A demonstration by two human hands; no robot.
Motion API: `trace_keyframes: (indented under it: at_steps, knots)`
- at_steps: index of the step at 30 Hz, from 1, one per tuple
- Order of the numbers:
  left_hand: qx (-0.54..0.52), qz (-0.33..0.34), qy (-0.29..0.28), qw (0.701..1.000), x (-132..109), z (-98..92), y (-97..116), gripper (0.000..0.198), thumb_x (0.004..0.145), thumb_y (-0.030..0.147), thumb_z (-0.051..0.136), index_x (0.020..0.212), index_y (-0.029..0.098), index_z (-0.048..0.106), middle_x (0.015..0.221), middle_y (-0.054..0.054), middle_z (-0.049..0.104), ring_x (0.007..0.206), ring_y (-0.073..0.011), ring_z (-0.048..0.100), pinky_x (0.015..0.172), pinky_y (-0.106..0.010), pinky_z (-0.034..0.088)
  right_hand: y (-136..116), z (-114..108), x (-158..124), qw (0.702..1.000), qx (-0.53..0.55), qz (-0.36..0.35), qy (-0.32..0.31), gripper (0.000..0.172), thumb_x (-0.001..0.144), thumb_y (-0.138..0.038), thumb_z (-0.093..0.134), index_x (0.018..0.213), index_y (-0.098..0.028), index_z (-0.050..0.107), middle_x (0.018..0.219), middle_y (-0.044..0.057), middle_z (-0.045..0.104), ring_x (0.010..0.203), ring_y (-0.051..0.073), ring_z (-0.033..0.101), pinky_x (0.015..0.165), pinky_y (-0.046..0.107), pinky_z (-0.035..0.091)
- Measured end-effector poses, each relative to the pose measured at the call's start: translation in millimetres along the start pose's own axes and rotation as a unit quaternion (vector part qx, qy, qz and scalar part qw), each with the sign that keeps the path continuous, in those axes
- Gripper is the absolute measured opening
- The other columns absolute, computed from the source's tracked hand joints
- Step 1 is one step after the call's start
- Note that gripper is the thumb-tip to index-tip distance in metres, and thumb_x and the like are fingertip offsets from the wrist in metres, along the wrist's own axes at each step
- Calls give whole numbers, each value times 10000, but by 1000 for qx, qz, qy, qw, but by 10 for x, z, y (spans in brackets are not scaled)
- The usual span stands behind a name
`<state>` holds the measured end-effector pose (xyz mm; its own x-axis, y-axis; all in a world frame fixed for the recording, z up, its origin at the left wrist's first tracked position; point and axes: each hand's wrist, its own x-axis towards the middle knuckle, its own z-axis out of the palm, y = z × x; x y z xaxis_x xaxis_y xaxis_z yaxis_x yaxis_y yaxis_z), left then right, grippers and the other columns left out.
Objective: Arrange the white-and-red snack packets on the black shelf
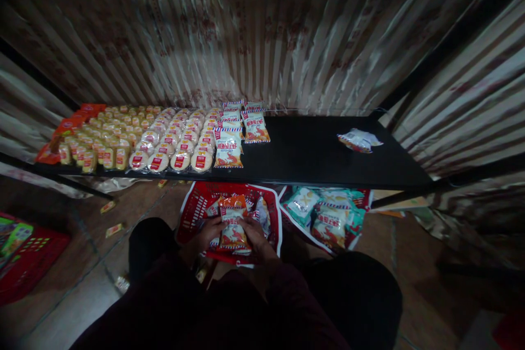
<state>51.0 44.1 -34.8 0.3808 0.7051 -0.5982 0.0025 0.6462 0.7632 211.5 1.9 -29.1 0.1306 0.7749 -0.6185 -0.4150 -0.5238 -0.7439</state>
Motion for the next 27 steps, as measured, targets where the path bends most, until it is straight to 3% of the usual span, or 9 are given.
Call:
trace_keyframes:
  at_steps: [6,11,13,17,22,27]
  knots:
    - [32,43,-19,998,116,-46,262,523,587,514,765,951,150,676,873,-70,709,829,-219,662,713,-296,503,-67,91,98,998,40,-46,14,419,618,-435,770,942,-204,637,841,25,733,794,216,694,727,319,552]
    - [56,17,-53,997,198,-73,488,567,600,556,736,999,162,653,936,-74,698,882,-222,649,733,-308,487,-120,109,165,995,85,-40,30,514,608,-413,795,1048,-226,608,922,38,731,846,235,699,732,342,566]
    - [60,10,-61,996,212,-77,518,582,606,565,729,1020,164,645,978,-79,691,913,-225,642,768,-323,480,-111,104,179,995,95,-33,22,510,598,-415,802,1035,-232,613,926,39,730,859,242,697,734,353,567]
    - [51,8,-21,998,218,-11,533,585,626,569,716,1061,190,616,998,-65,683,903,-217,640,747,-313,477,-132,95,186,995,94,-25,30,481,588,-418,802,1002,-246,629,929,28,731,882,241,690,745,353,562]
    - [28,35,-37,998,267,111,607,526,667,549,701,1055,205,618,880,-34,683,782,-178,634,705,-288,488,-328,104,126,994,95,-40,29,478,616,-409,781,1044,-275,617,972,22,727,894,248,688,739,361,562]
    - [18,52,-30,998,324,109,605,485,684,546,695,1010,195,622,777,-13,663,696,-153,619,661,-266,480,-456,123,43,996,73,-34,22,535,641,-419,772,1121,-271,588,1008,35,719,900,246,686,716,350,561]
